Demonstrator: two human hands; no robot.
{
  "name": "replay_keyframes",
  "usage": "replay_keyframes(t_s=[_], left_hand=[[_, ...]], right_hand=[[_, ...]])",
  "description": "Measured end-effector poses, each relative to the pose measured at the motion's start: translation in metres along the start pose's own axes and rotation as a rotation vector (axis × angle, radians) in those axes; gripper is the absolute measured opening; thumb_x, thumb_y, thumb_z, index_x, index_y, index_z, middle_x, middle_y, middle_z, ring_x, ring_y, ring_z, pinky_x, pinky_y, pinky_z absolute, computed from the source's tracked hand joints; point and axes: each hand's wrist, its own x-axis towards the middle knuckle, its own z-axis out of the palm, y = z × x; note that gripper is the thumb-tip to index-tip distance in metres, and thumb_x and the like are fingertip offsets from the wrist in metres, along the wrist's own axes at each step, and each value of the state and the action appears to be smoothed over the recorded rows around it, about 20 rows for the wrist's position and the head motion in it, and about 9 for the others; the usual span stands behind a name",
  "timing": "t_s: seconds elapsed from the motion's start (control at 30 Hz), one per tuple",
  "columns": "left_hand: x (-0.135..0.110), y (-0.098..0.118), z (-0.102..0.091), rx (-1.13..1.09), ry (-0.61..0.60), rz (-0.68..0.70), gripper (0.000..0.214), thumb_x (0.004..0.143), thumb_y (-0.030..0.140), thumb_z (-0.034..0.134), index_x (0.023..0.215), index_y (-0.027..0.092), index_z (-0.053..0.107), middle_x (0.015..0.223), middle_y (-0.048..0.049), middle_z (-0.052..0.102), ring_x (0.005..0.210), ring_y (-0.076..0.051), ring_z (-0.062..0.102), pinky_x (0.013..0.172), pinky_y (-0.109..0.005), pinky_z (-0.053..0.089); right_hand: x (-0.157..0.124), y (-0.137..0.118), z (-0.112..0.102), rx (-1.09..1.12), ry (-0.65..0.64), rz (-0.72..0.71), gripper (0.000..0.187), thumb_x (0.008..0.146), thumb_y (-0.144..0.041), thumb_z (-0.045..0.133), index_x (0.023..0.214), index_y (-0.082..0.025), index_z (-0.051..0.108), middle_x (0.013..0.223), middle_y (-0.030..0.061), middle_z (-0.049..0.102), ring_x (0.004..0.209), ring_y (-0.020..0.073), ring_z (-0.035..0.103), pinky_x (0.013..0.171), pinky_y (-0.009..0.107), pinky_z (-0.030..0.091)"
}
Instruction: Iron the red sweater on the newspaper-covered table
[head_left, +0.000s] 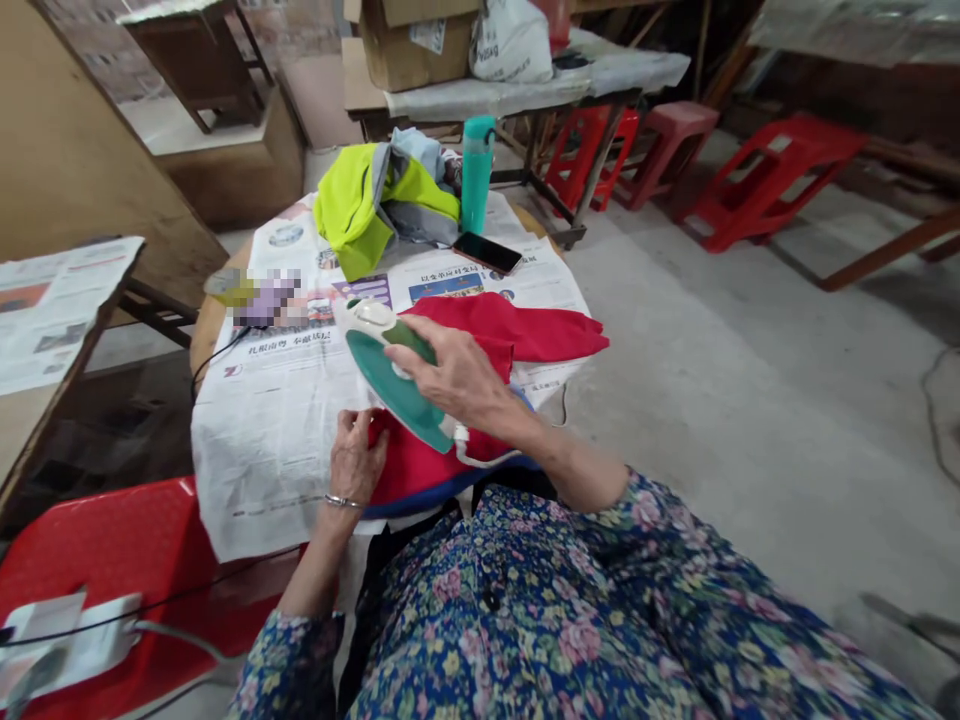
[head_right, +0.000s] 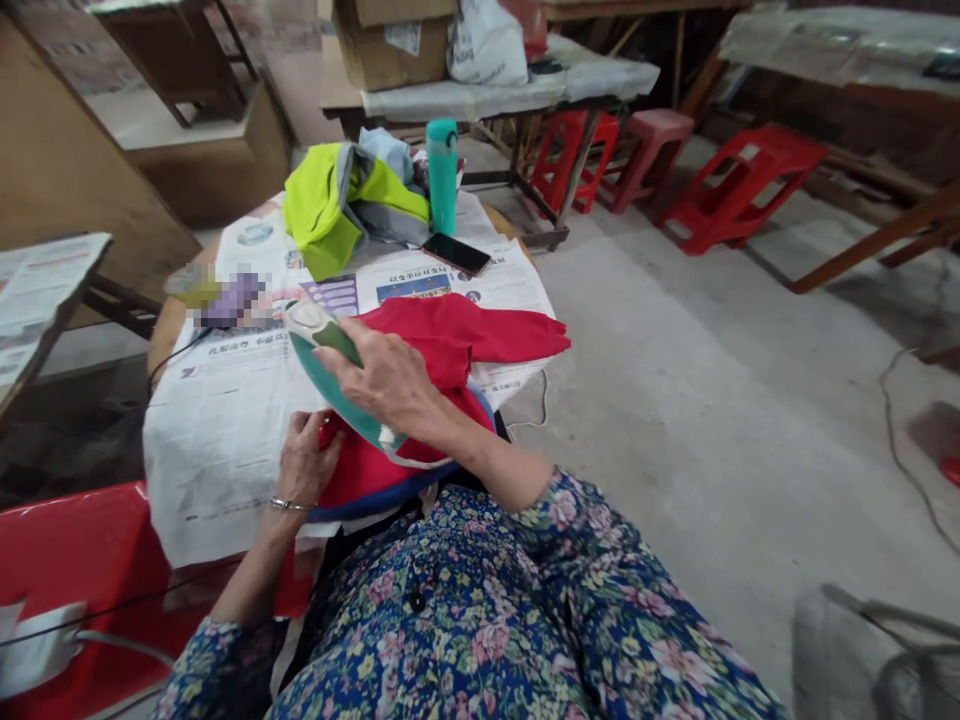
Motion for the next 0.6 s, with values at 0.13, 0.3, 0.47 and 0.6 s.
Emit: replay_keyframes(t_s=[0.13, 0.3, 0.47, 0.6], left_hand=[[-0.006, 0.003, -0.002, 0.058, -0.033, -0.07, 0.022, 0.096, 0.023, 0.071, 0.118, 0.025, 0.077, 0.107, -0.0058, 0.065, 0.089, -0.022, 0.072, 0.073, -0.031, 0.058], [-0.01, 0.013, -0.006, 0.119, -0.102, -0.167, 0.024, 0.102, 0.026, 0.069, 0.125, 0.027, 0.078, 0.115, -0.0076, 0.069, 0.094, -0.023, 0.074, 0.069, -0.029, 0.051], [-0.008, 0.026, -0.01, 0.134, -0.148, -0.201, 0.027, 0.104, 0.026, 0.066, 0.129, 0.028, 0.077, 0.121, -0.008, 0.072, 0.095, -0.022, 0.075, 0.071, -0.029, 0.052], [-0.013, 0.026, -0.02, 0.152, -0.175, -0.188, 0.03, 0.104, 0.03, 0.066, 0.133, 0.029, 0.075, 0.126, -0.0074, 0.074, 0.099, -0.021, 0.078, 0.073, -0.028, 0.054]], right_hand=[[0.023, 0.003, 0.014, -0.081, -0.093, 0.199, 0.044, 0.111, -0.046, 0.058, 0.148, -0.025, 0.07, 0.137, 0.0127, 0.08, 0.128, 0.0339, 0.071, 0.106, 0.046, 0.055], [0.012, 0.046, -0.013, -0.126, -0.034, 0.33, 0.037, 0.109, -0.044, 0.059, 0.131, -0.021, 0.079, 0.125, 0.0126, 0.082, 0.116, 0.0319, 0.075, 0.096, 0.039, 0.056], [-0.021, 0.088, -0.072, -0.152, 0.07, 0.4, 0.027, 0.104, -0.043, 0.063, 0.105, -0.022, 0.078, 0.079, 0.0037, 0.072, 0.074, 0.0215, 0.068, 0.071, 0.032, 0.05], [-0.049, 0.101, -0.103, -0.191, 0.21, 0.487, 0.027, 0.102, -0.045, 0.059, 0.092, -0.023, 0.07, 0.066, -0.001, 0.062, 0.054, 0.0164, 0.058, 0.064, 0.031, 0.049]])
